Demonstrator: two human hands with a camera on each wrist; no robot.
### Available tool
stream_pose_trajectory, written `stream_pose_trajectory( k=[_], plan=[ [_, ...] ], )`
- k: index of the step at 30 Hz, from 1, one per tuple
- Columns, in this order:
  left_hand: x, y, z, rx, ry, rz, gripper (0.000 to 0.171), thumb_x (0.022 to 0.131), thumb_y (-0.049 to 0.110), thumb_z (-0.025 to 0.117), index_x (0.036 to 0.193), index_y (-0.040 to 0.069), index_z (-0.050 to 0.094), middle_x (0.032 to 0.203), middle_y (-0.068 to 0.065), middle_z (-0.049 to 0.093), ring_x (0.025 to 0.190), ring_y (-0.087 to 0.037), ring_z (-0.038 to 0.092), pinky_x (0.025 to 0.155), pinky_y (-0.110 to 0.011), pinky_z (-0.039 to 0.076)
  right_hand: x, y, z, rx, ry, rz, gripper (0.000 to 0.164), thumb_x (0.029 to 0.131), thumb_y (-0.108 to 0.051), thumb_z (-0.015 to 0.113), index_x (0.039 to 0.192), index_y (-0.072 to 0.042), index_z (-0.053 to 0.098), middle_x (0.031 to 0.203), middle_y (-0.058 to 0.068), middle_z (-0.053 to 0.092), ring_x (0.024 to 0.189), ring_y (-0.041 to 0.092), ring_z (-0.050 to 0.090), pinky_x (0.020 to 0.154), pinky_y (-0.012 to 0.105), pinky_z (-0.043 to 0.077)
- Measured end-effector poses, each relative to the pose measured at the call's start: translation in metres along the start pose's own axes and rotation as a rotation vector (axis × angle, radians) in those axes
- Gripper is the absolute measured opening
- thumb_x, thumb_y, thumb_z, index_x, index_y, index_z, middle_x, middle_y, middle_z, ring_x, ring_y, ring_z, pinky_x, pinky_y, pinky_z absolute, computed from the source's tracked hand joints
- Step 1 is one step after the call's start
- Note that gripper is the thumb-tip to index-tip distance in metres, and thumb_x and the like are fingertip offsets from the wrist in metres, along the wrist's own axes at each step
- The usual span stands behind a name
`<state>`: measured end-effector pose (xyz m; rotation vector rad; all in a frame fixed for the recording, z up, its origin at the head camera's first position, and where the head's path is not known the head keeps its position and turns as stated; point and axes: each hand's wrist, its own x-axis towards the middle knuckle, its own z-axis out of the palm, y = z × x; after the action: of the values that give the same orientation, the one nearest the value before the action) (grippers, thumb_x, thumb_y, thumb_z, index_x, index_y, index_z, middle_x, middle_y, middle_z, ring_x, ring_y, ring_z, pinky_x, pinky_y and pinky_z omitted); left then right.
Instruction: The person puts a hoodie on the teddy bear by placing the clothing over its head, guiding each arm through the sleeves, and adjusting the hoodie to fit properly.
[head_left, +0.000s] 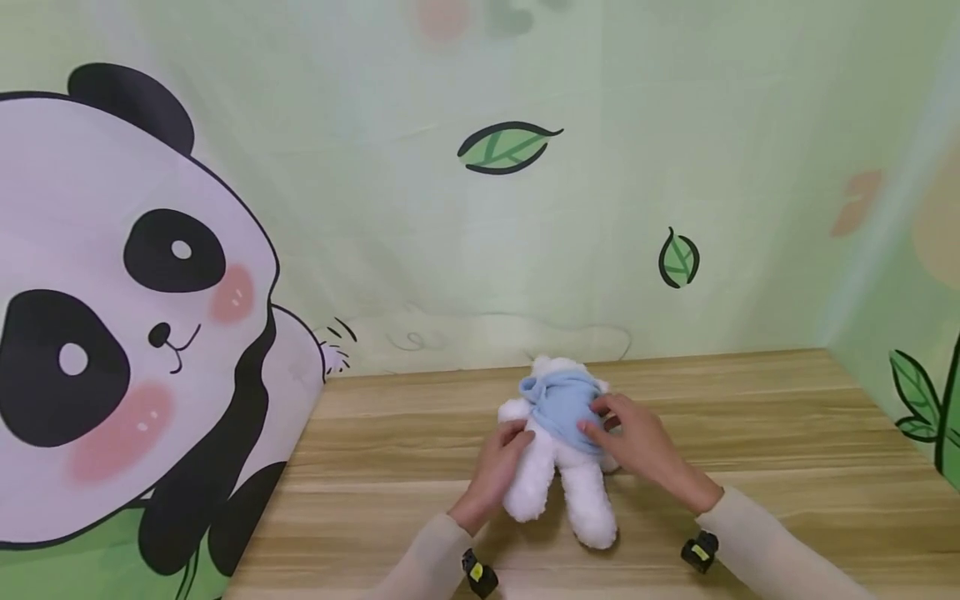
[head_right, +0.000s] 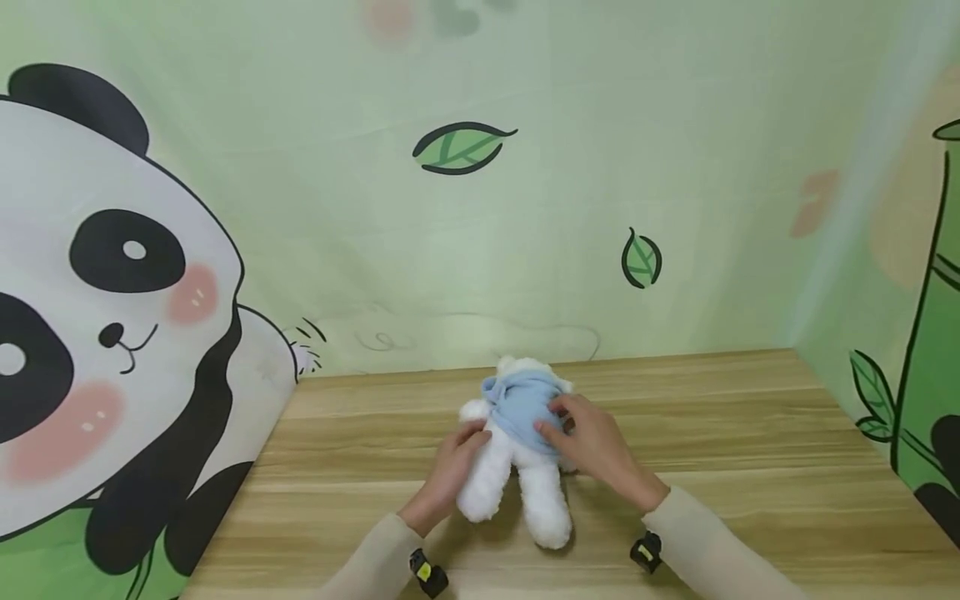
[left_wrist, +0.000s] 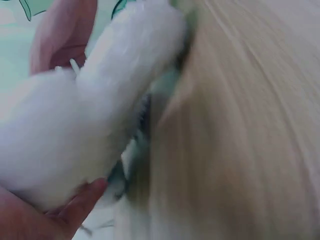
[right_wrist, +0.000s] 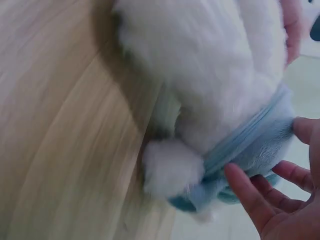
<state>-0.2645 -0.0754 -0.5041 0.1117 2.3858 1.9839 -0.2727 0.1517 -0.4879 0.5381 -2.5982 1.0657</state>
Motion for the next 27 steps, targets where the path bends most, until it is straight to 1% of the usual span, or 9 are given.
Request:
stream_pose_trajectory(
  k=[4, 6, 10, 13, 17, 20, 23, 25, 27],
  plan=[
    [-0.001, 0.019, -0.010, -0.072, 0.043, 0.053, 0.030, 0.098, 0.021, 0.052, 0.118, 0.003, 0.067, 0.124, -0.012, 0.066, 0.117, -0.020, 0.057, 0.102, -0.034, 0.042, 0.002, 0.000, 0.001, 0.211, -0.071, 0.133, 0.030, 0.093, -0.032, 0.067, 0.108, -0.006, 0.060, 0.108, 0.016, 0.068, 0.089, 0.024, 0.071, 0.066, 0.029, 0.058],
    [0.000, 0.031, -0.015, -0.074, 0.054, 0.081, 0.029, 0.099, 0.021, 0.052, 0.115, 0.005, 0.069, 0.122, -0.011, 0.068, 0.116, -0.019, 0.058, 0.103, -0.034, 0.042, 0.003, -0.001, 0.002, 0.321, -0.114, 0.163, 0.032, 0.096, -0.028, 0.063, 0.113, -0.004, 0.053, 0.107, 0.021, 0.069, 0.090, 0.030, 0.071, 0.065, 0.033, 0.059],
    [0.001, 0.050, -0.018, 0.008, 0.045, 0.110, 0.028, 0.099, 0.027, 0.053, 0.112, 0.011, 0.072, 0.117, -0.004, 0.071, 0.113, -0.018, 0.061, 0.101, -0.037, 0.045, 0.002, 0.000, 0.007, 0.495, -0.237, 0.175, 0.031, 0.101, -0.018, 0.053, 0.124, -0.002, 0.040, 0.107, 0.029, 0.069, 0.092, 0.039, 0.069, 0.064, 0.045, 0.060],
    [0.002, 0.056, -0.017, 0.100, -0.020, 0.109, 0.030, 0.099, 0.035, 0.052, 0.112, 0.017, 0.072, 0.118, 0.001, 0.070, 0.115, -0.017, 0.060, 0.102, -0.039, 0.045, -0.001, 0.003, 0.013, 0.499, -0.293, 0.154, 0.026, 0.100, -0.012, 0.051, 0.122, 0.000, 0.041, 0.100, 0.030, 0.070, 0.088, 0.041, 0.070, 0.061, 0.044, 0.059],
    [0.003, 0.054, -0.016, 0.093, -0.173, 0.103, 0.032, 0.101, 0.033, 0.049, 0.115, 0.011, 0.068, 0.120, -0.006, 0.069, 0.116, -0.021, 0.060, 0.102, -0.045, 0.047, -0.007, 0.012, 0.015, 0.263, -0.207, 0.150, 0.019, 0.091, -0.008, 0.057, 0.108, 0.001, 0.059, 0.093, 0.020, 0.073, 0.079, 0.025, 0.070, 0.060, 0.032, 0.057],
    [0.003, 0.047, -0.020, 0.097, -0.232, 0.119, 0.030, 0.102, 0.025, 0.048, 0.117, 0.005, 0.066, 0.120, -0.013, 0.067, 0.116, -0.025, 0.060, 0.101, -0.047, 0.048, -0.011, 0.018, 0.010, 0.125, -0.103, 0.230, 0.023, 0.087, -0.007, 0.056, 0.107, 0.001, 0.065, 0.096, 0.015, 0.071, 0.074, 0.014, 0.066, 0.061, 0.027, 0.054],
    [0.003, 0.036, -0.027, 0.213, -0.184, 0.168, 0.028, 0.100, 0.018, 0.052, 0.118, 0.003, 0.065, 0.120, -0.014, 0.067, 0.116, -0.029, 0.060, 0.099, -0.047, 0.049, -0.013, 0.020, -0.001, 0.201, -0.064, 0.350, 0.035, 0.092, -0.008, 0.050, 0.125, 0.000, 0.057, 0.105, 0.021, 0.070, 0.066, 0.018, 0.066, 0.058, 0.033, 0.056],
    [0.005, 0.027, -0.030, 0.305, -0.146, 0.186, 0.029, 0.097, 0.017, 0.055, 0.120, 0.002, 0.064, 0.123, -0.015, 0.066, 0.119, -0.032, 0.058, 0.100, -0.048, 0.048, -0.014, 0.020, -0.009, 0.341, -0.087, 0.416, 0.044, 0.096, -0.013, 0.046, 0.138, -0.003, 0.046, 0.115, 0.026, 0.066, 0.071, 0.023, 0.068, 0.058, 0.038, 0.058],
    [0.008, 0.017, -0.032, 0.352, -0.155, 0.165, 0.035, 0.096, 0.020, 0.058, 0.126, 0.003, 0.061, 0.129, -0.017, 0.063, 0.125, -0.036, 0.054, 0.102, -0.051, 0.045, -0.015, 0.017, -0.016, 0.464, -0.134, 0.451, 0.050, 0.099, -0.019, 0.045, 0.146, -0.006, 0.036, 0.124, 0.030, 0.061, 0.083, 0.029, 0.069, 0.061, 0.043, 0.059]
  ],
)
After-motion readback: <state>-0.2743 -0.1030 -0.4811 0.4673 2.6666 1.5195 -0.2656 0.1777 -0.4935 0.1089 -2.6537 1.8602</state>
